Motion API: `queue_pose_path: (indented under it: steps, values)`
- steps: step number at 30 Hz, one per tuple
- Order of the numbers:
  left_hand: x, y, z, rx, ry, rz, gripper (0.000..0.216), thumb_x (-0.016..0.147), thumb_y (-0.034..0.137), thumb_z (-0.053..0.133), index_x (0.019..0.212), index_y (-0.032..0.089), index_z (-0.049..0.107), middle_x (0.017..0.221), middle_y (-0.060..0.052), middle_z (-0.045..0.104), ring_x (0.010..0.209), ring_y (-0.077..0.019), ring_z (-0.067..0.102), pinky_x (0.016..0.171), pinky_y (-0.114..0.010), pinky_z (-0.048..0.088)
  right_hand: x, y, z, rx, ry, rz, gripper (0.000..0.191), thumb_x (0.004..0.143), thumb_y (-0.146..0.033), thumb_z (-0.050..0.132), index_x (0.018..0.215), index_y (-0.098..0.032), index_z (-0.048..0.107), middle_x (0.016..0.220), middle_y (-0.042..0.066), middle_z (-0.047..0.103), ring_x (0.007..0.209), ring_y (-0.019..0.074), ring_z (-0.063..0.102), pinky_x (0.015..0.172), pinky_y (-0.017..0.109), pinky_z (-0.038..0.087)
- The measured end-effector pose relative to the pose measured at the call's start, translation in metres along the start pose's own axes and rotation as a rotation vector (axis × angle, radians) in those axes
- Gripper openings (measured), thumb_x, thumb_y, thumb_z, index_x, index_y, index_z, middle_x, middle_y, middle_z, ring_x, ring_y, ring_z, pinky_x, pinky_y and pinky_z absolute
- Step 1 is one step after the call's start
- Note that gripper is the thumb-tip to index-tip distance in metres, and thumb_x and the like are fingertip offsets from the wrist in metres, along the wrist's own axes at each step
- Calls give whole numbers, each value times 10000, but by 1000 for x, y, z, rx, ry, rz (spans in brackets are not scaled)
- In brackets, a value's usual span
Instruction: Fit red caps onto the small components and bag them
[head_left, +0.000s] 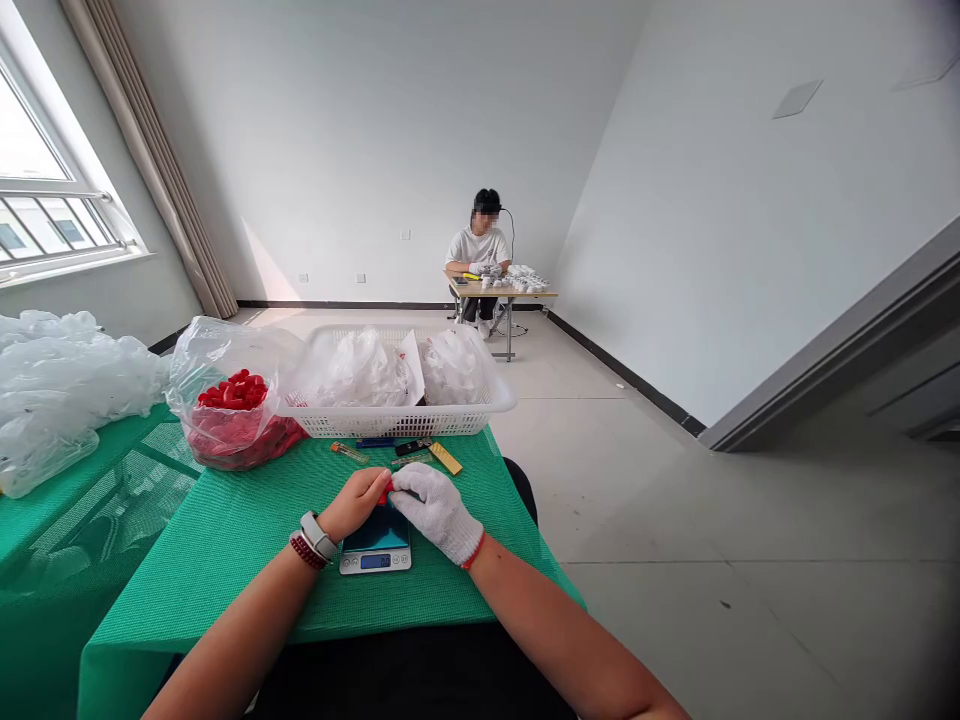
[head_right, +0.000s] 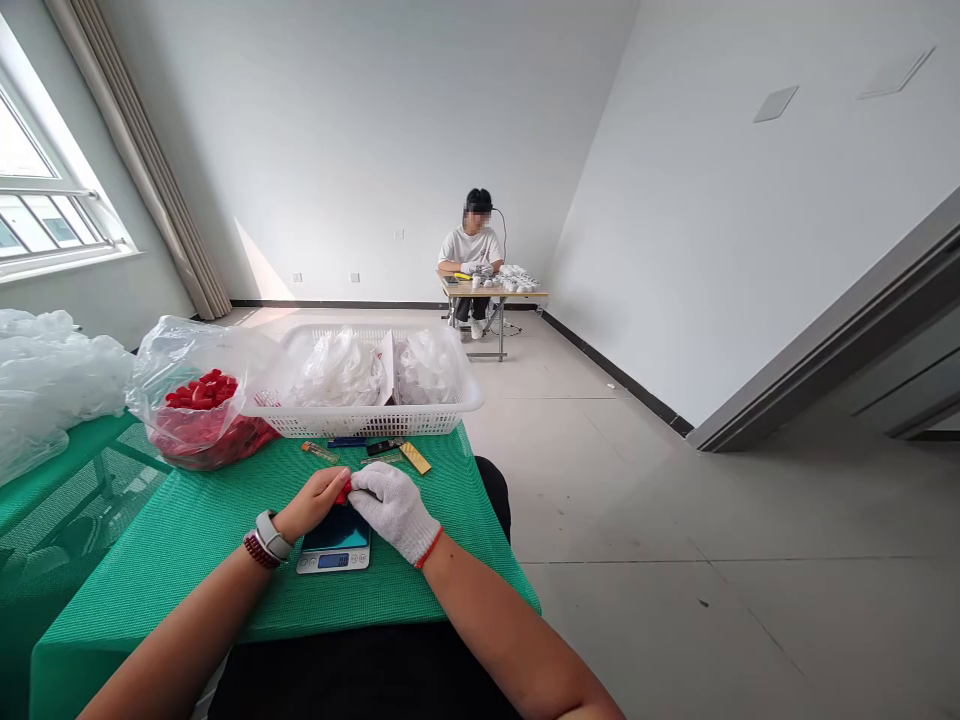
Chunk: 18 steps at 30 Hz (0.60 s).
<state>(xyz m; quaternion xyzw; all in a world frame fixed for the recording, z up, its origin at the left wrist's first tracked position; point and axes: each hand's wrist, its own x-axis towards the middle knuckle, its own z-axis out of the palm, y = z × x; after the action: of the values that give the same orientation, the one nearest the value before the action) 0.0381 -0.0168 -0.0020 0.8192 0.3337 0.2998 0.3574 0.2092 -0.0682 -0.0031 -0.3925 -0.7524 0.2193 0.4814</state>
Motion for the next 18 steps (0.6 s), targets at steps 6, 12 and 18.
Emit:
queue_pose_path:
  steps: [6,12,18]
  values:
    - [0,1,1,13,25,9,424,939,458,376,629,180,455,602,16,486,584,-130,418,574,-249,324,0,2,0,-23,29,-19,157,921,-270,546,901,-206,689,918,49,652,854,168,615,783,288,494]
    - [1,-3,1,-44,60,-4,367,913,436,460,672,165,516,604,11,527,578,-127,447,565,-245,340,1,0,0,-25,52,-21,167,930,-272,533,865,-197,668,880,48,642,825,165,609,769,285,493]
    - [0,3,-4,-65,46,11,425,962,456,374,725,155,557,662,-3,547,626,-137,490,612,-255,382,-1,-6,-3,-118,172,-61,127,925,-242,523,892,-195,637,888,59,632,856,177,596,802,309,495]
